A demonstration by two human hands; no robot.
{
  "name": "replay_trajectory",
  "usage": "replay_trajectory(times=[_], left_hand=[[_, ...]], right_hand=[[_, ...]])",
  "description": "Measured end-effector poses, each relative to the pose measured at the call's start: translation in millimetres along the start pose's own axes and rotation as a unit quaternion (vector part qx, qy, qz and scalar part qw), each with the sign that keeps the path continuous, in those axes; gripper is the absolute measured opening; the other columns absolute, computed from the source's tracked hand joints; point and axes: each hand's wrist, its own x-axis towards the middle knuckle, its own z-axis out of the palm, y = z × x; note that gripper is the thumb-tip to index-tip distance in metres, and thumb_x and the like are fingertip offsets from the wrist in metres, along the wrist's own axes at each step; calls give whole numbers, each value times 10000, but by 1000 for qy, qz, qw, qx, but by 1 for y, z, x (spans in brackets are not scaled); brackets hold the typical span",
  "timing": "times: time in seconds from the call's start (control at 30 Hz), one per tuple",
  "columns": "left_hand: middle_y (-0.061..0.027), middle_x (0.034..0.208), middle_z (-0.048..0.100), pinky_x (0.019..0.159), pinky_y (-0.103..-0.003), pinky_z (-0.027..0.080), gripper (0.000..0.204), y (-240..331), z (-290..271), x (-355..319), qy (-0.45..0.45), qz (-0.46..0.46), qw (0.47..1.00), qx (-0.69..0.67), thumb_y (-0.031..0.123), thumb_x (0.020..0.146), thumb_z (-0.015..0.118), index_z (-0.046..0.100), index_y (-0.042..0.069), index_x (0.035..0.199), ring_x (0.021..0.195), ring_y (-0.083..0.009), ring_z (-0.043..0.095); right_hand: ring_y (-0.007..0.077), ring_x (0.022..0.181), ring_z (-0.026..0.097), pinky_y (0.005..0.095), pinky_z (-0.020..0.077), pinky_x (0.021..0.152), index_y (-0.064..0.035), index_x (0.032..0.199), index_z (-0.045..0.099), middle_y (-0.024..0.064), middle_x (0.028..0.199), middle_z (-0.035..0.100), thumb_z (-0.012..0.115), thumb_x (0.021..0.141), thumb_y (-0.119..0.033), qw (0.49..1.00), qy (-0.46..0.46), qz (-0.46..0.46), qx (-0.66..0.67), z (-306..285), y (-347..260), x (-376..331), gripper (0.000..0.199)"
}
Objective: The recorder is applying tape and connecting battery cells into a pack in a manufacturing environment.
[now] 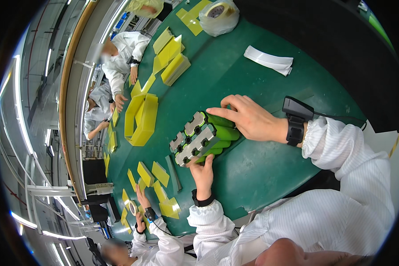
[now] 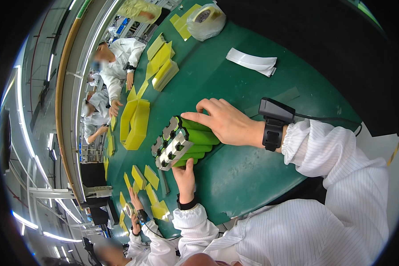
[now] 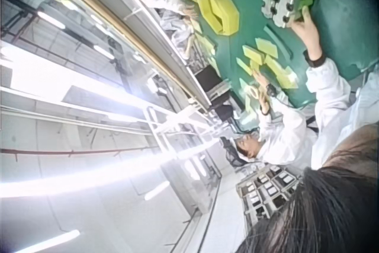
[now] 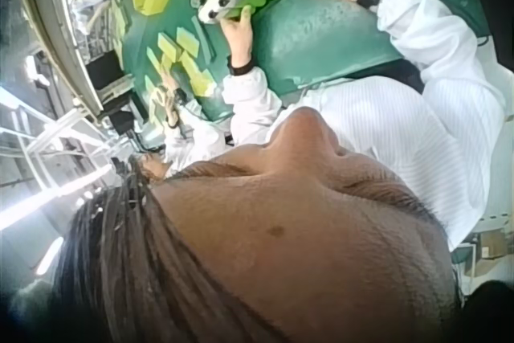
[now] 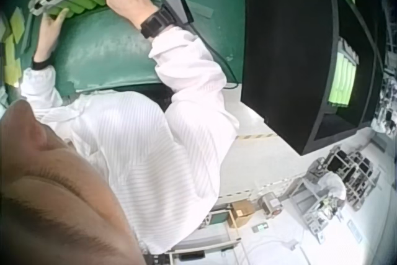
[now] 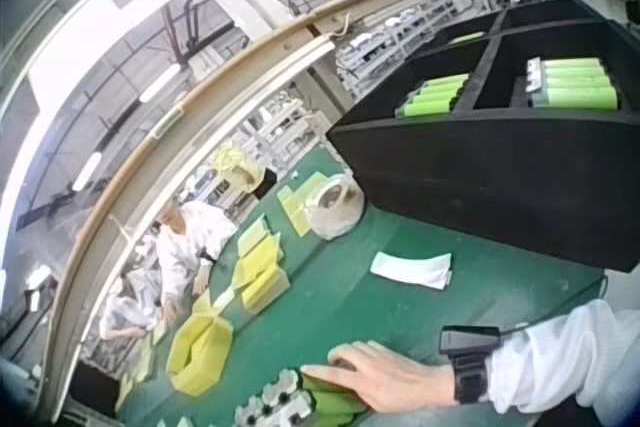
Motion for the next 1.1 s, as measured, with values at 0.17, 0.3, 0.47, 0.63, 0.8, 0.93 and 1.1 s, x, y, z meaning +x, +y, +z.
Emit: replay_trajectory(times=[0.17, 0.3, 0.47, 0.63, 0.8, 0.93, 1.1], left_hand=[[-87, 1021, 622, 836, -293, 448, 242, -1, 0, -1, 6, 6, 1000, -9, 48, 860, 664, 583, -64, 1059, 914, -153, 566], [-85, 1005, 626, 822, -292, 451, 241, 1, 0, -1, 4, -3, 1000, -3, 52, 857, 672, 585, -64, 1050, 899, -153, 569], [-87, 993, 631, 817, -288, 450, 233, 4, 7, -1, 14, 25, 1000, 9, 53, 854, 674, 597, -63, 1041, 890, -148, 569], [-111, 1006, 654, 822, -299, 459, 267, 2, 5, 2, 4, -1, 1000, 14, 57, 819, 707, 622, -70, 1038, 914, -160, 580], [-161, 1115, 601, 885, -352, 454, 496, 5, 0, 4, -2, 64, 997, 44, 135, 757, 780, 524, -31, 1148, 1016, -251, 579], [-181, 1228, 536, 977, -373, 402, 716, 17, -2, 0, 37, 83, 996, 25, 160, 783, 750, 325, -12, 1334, 1138, -260, 524], [-210, 1287, 460, 1033, -406, 383, 742, 18, -8, -4, 87, 146, 985, 11, 152, 767, 742, 293, 0, 1338, 1214, -331, 486]], right_hand=[[294, 924, 498, 386, 429, 830, -155, 1365, 479, 132, 1086, 484, 527, 723, 105, 1000, -10, 0, 0, 1, 0, 1, 695], [277, 923, 499, 370, 416, 804, -152, 1378, 470, 109, 1067, 489, 554, 775, 29, 1000, -8, -15, -26, 4, 1, -2, 635], [286, 942, 498, 377, 420, 838, -143, 1386, 461, 114, 1058, 484, 523, 750, 87, 998, -52, 37, 26, 2, 2, -15, 679], [317, 965, 507, 393, 434, 882, -129, 1365, 477, 139, 1058, 497, 480, 740, 112, 994, -69, 63, 53, -1, 3, -13, 669], [342, 1001, 517, 382, 432, 900, -92, 1339, 486, 168, 1078, 503, 429, 732, 130, 991, -77, 83, 67, 2, -5, -4, 649], [254, 944, 549, 319, 466, 833, -47, 1334, 457, 151, 1168, 492, 456, 811, 119, 986, -95, 101, 90, 8, 1, -12, 549], [202, 835, 552, 285, 465, 771, 18, 1289, 432, 134, 1125, 507, 505, 839, 75, 989, -96, 106, 24, 19, 24, -31, 459]])
